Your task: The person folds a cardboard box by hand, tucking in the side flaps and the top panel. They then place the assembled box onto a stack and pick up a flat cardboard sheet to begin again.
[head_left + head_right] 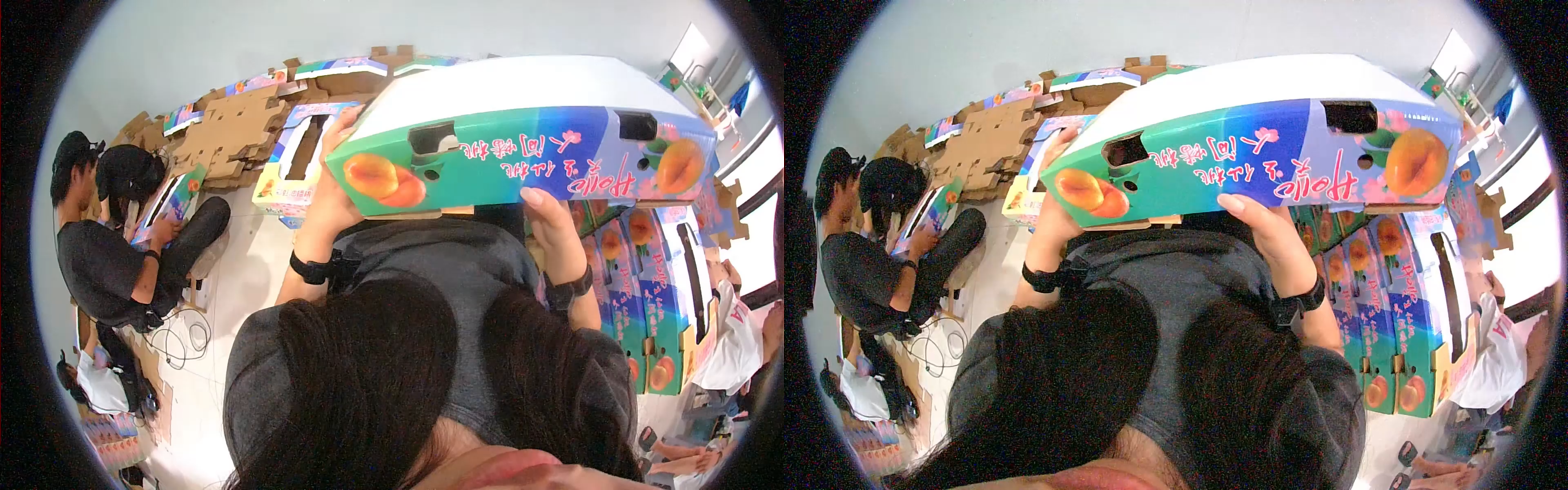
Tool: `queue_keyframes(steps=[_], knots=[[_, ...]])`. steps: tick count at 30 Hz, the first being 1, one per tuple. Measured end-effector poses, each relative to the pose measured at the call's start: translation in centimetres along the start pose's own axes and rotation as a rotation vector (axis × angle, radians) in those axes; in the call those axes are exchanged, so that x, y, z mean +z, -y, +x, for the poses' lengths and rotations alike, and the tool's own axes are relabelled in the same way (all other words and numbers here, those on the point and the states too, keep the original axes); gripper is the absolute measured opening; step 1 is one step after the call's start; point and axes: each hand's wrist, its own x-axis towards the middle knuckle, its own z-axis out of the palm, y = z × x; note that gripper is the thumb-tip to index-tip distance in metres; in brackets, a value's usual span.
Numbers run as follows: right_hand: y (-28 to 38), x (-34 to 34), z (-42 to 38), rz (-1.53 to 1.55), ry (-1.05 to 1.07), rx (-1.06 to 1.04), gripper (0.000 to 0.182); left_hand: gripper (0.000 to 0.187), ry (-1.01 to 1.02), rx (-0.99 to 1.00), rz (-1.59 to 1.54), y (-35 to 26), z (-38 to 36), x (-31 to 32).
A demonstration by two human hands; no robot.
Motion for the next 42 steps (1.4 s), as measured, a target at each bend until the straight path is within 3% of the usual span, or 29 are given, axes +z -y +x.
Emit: queue_keyframes(steps=[2, 4, 6, 9, 13, 15, 18, 20, 24, 27, 29, 31, 33, 35, 36, 39, 42], knots=[[1.3, 1.5, 0.1, -0.065, -0.054, -0.003, 0.065, 0.08, 0.06, 0.004, 0.003, 0.3, -0.5, 0.9], [1.3, 1.3, 0.7, -0.067, -0.078, -0.017, 0.064, 0.082, 0.235, -0.235, -0.134, 0.2, -0.8, 1.4], [1.7, 1.9, 1.3, -0.061, -0.09, -0.068, 0.063, 0.072, 0.268, -0.358, -0.189, 0.7, -1.7, 2.0], [1.4, 1.8, 2.6, -0.129, -0.04, -0.118, 0.065, 0.051, 0.097, -0.348, -0.174, 3.0, -4.4, 4.2], [-0.8, 6.5, 4.1, 0.007, -0.123, -0.293, 0.064, 0.053, -0.241, -0.182, -0.087, 0.2, -2.5, 5.0], [-1.9, 7.0, 4.9, 0.001, -0.063, -0.254, 0.071, 0.057, -0.226, -0.162, -0.042, 0.1, -2.1, 5.0], [-2.2, 7.8, 5.5, -0.018, -0.029, -0.254, 0.071, 0.073, 0.09, -0.291, -0.056, 3.3, -4.0, 5.5], [-2.9, 8.2, 5.6, 0.039, -0.07, -0.296, 0.074, 0.089, 0.184, -0.307, -0.073, 3.6, -4.2, 5.9], [-0.2, 5.6, 7.4, -0.072, -0.063, -0.475, 0.077, 0.121, 0.204, -0.148, -0.07, 0.9, -2.5, 5.0], [3.7, 3.9, 9.3, -0.226, -0.023, -0.73, 0.089, 0.124, 0.234, -0.087, -0.09, 1.5, -2.9, 5.2], [6.4, 1.9, 10.8, -0.395, -0.059, -0.797, 0.1, 0.122, 0.216, -0.138, -0.066, 1.9, -3.1, 5.0], [10.5, -0.6, 12.1, -1.086, -0.267, -1.155, 0.094, 0.12, 0.208, -0.163, -0.059, 2.3, -3.4, 5.0], [13.8, -1.7, 12.4, -1.367, -0.421, -1.234, 0.085, 0.119, 0.206, -0.163, -0.064, 2.9, -3.8, 5.1], [16.6, -1.8, 11.3, -1.935, -0.746, -1.085, 0.086, 0.115, 0.223, -0.168, -0.057, 2.9, -3.9, 4.9], [17.7, -5.0, 13.2, -1.958, -0.66, -1.231, 0.08, 0.114, 0.232, -0.16, -0.055, 3.1, -4.0, 4.9], [20.4, -12.7, 15.5, -2.272, -0.796, -0.991, 0.076, 0.11, 0.256, -0.171, -0.06, 3.3, -4.2, 4.9], [21.4, -17.8, 16.2, -2.42, -0.735, -0.459, 0.078, 0.107, 0.27, -0.182, -0.055, 3.6, -4.5, 5.0]])
